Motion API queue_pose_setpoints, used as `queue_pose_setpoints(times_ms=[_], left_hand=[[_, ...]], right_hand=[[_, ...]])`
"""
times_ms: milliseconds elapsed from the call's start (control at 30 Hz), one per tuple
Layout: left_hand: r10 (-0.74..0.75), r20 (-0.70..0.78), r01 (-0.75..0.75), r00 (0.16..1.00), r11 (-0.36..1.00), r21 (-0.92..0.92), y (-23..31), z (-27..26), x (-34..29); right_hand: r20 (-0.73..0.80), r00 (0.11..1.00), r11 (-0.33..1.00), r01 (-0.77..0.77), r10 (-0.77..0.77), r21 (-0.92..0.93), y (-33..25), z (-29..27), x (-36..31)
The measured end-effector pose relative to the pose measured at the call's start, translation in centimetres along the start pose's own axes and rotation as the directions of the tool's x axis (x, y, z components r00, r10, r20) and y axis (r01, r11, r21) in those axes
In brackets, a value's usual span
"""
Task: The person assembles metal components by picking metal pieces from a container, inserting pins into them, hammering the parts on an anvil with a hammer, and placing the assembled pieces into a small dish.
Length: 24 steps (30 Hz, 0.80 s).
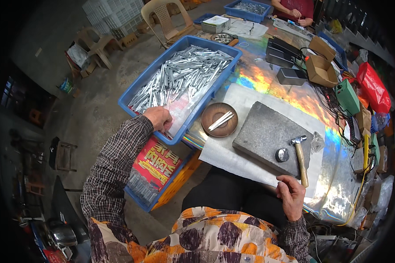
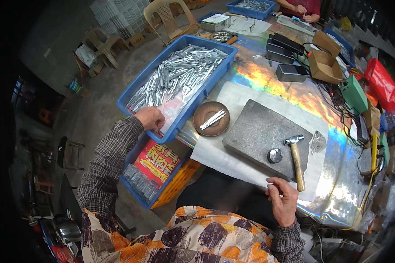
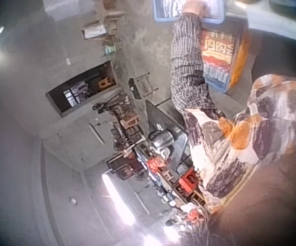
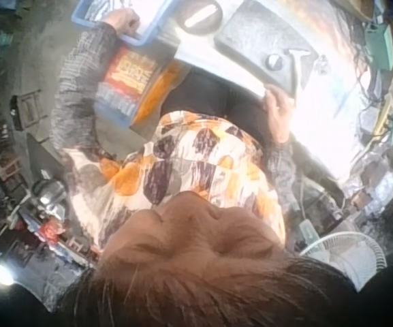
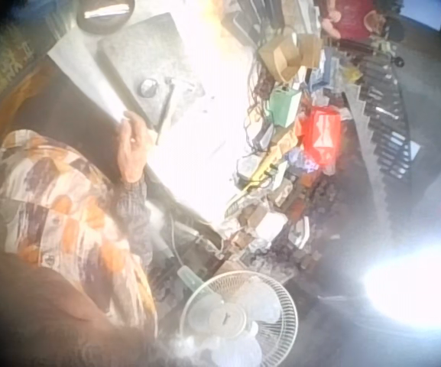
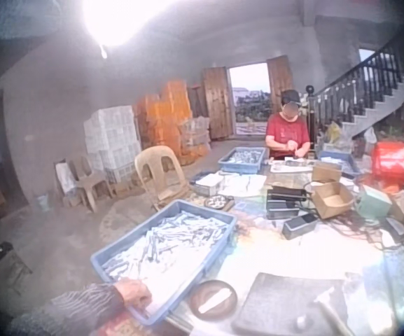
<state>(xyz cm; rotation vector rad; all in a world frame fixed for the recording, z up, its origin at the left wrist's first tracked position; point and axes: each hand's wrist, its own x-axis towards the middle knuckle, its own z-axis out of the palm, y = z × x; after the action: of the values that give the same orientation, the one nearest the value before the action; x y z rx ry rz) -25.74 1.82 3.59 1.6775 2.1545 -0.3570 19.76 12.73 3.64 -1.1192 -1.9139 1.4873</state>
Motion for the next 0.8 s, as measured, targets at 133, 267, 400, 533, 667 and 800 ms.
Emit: queue_pose_setpoints(times_ms=[133,267,400,533,667,800], left_hand=[[0.030,0.020,-0.029,0.999,0.999,-0.034,-0.3,-0.1,0.3],[0.056,0.075,-0.054,0.996,0.998,-0.033,-0.6,0.0,0.8],[0.078,0.045,-0.082,0.996,0.994,0.075,-1.0,0.3,0.6],[0.143,-0.008,-0.143,0.990,0.990,-0.006,-1.6,0.6,0.7],[0.163,-0.100,-0.174,0.982,0.977,-0.120,-2.2,0.9,0.5],[0.088,-0.237,-0.109,0.967,0.991,-0.077,-2.8,1.2,-0.1]], right_hand=[[0.004,1.000,1.000,0.009,-0.009,0.008,0.0,0.1,0.0],[0.016,1.000,1.000,0.012,-0.011,-0.010,0.0,0.0,0.2],[0.011,1.000,1.000,-0.005,0.005,0.006,0.1,-0.3,0.1],[-0.008,1.000,1.000,0.004,-0.004,-0.002,0.4,-0.5,0.1],[-0.010,1.000,1.000,0.012,-0.012,-0.007,0.4,-0.7,0.2],[-0.026,0.999,0.999,0.030,-0.030,0.011,0.7,-0.8,0.1]])
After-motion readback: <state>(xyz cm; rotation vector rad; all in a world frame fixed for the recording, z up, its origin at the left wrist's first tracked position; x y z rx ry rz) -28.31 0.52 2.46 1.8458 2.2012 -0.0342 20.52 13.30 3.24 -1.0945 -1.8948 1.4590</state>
